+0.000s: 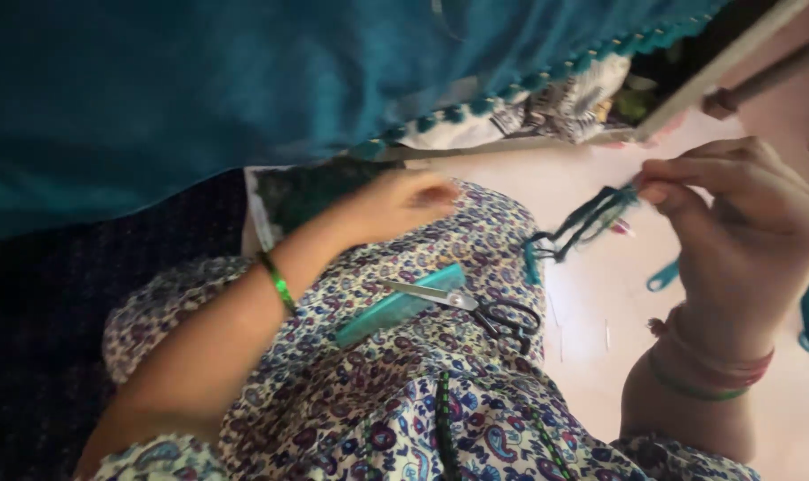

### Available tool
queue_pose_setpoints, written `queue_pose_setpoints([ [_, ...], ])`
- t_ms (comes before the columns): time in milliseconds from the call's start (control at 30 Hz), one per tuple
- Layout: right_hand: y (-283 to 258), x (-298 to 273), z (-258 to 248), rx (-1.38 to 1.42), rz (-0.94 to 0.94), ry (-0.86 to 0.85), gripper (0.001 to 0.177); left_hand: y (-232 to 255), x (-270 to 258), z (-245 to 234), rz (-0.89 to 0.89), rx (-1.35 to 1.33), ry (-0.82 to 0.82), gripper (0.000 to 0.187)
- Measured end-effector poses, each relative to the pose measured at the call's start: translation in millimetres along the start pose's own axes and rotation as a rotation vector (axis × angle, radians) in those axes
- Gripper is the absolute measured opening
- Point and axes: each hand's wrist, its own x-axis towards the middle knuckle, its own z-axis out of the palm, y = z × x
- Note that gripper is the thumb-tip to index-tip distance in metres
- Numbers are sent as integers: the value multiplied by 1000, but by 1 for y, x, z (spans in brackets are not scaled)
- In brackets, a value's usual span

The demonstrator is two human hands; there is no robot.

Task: Attaching decorative blue tassels to the edge of a blue fabric using a comb and scissors for alignment.

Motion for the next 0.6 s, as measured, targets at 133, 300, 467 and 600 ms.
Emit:
queue_pose_setpoints([
  [133,-29,19,21,-6,-141,-80,18,117,19,0,450,-248,96,50],
  [300,-34,34,17,-33,-208,-110,19,145,30,-11,512,2,281,27],
  [467,-29,41,8,-37,-340,-173,13,158,33,-31,573,86,325,22],
  [600,-54,66,17,32,-185,-143,8,137,33,-26,529,276,223,25],
])
